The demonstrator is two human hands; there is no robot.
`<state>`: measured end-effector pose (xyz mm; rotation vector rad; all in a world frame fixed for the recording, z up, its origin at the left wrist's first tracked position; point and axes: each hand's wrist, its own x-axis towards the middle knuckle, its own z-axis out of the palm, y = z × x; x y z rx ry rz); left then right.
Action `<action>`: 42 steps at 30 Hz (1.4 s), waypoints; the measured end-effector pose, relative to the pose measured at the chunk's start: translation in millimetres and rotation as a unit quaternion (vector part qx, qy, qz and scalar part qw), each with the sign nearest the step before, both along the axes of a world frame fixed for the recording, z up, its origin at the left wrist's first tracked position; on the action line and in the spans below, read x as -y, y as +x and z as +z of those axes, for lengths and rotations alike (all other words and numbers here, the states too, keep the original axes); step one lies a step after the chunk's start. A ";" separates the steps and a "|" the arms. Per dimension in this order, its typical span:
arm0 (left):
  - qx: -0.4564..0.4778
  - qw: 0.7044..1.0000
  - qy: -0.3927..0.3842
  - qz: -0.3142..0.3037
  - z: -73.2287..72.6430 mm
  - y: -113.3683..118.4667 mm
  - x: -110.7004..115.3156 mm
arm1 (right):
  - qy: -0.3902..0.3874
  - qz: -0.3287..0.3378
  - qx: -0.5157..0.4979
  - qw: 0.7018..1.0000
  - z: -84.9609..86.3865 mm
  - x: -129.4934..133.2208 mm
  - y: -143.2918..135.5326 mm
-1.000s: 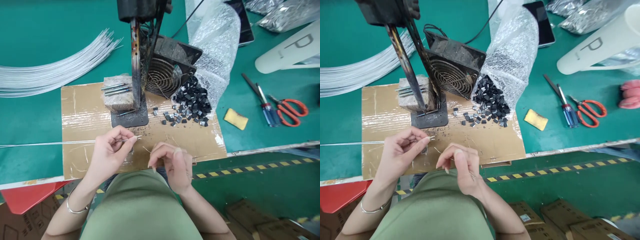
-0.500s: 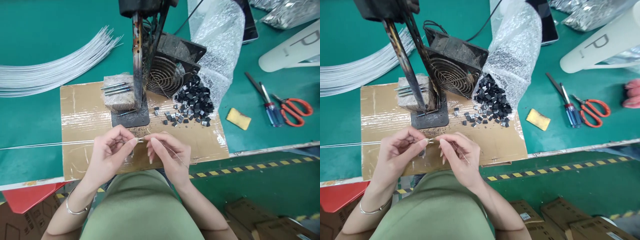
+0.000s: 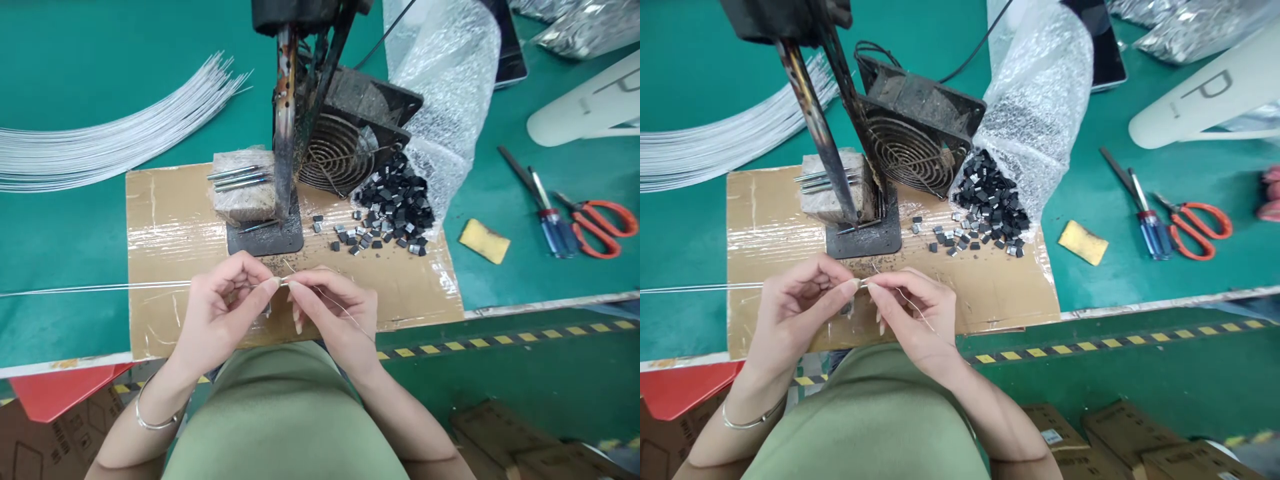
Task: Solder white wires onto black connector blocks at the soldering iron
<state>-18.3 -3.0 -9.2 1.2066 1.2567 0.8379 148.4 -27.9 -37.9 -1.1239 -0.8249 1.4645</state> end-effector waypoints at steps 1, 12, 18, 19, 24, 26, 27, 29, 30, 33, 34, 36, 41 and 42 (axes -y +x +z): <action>-0.002 1.000 0.000 0.002 0.3 0.5 0.3 | -0.001 0.001 0.003 1.000 -0.5 0.2 0.2; -0.013 1.000 -0.014 0.017 3.1 3.7 0.2 | -0.033 0.023 -0.044 0.998 -3.7 -0.1 1.5; -0.015 1.000 -0.012 0.013 3.0 2.4 3.2 | -0.064 0.027 -0.080 0.994 -8.3 0.5 -0.5; -0.017 1.000 -0.011 0.012 2.8 2.7 3.6 | -0.067 0.028 -0.082 0.994 -8.7 0.6 -0.6; -0.017 1.000 -0.006 0.014 1.8 5.6 4.5 | -0.078 0.025 -0.092 0.992 -9.0 0.5 0.2; -0.022 1.000 -0.004 0.012 1.7 6.4 4.8 | -0.082 0.027 -0.101 0.991 -8.8 0.3 0.7; -0.026 1.000 -0.003 0.010 1.8 6.5 4.9 | -0.085 0.028 -0.103 0.991 -8.8 0.2 0.9; -0.033 0.999 -0.001 0.011 1.6 6.5 5.4 | -0.091 0.029 -0.104 0.990 -8.4 -0.3 1.1; -0.035 0.999 0.000 0.011 1.3 6.3 5.7 | -0.094 0.031 -0.103 0.990 -8.1 -0.6 1.1; -0.041 0.999 0.004 0.011 -0.3 5.2 6.6 | -0.103 0.030 -0.110 0.988 -6.3 -2.5 1.3; -0.043 0.999 0.006 0.009 -0.8 4.7 6.8 | -0.107 0.027 -0.116 0.987 -5.5 -3.4 1.6; -0.046 0.999 0.009 0.005 -1.3 3.7 7.0 | -0.117 0.028 -0.130 0.984 -3.7 -5.3 2.7; -0.049 0.999 -0.006 -0.005 1.3 1.6 6.2 | -0.137 0.068 -0.151 0.977 0.2 -9.8 7.2; -0.051 0.999 -0.008 -0.006 2.0 1.3 6.2 | -0.139 0.072 -0.154 0.976 0.8 -10.4 7.8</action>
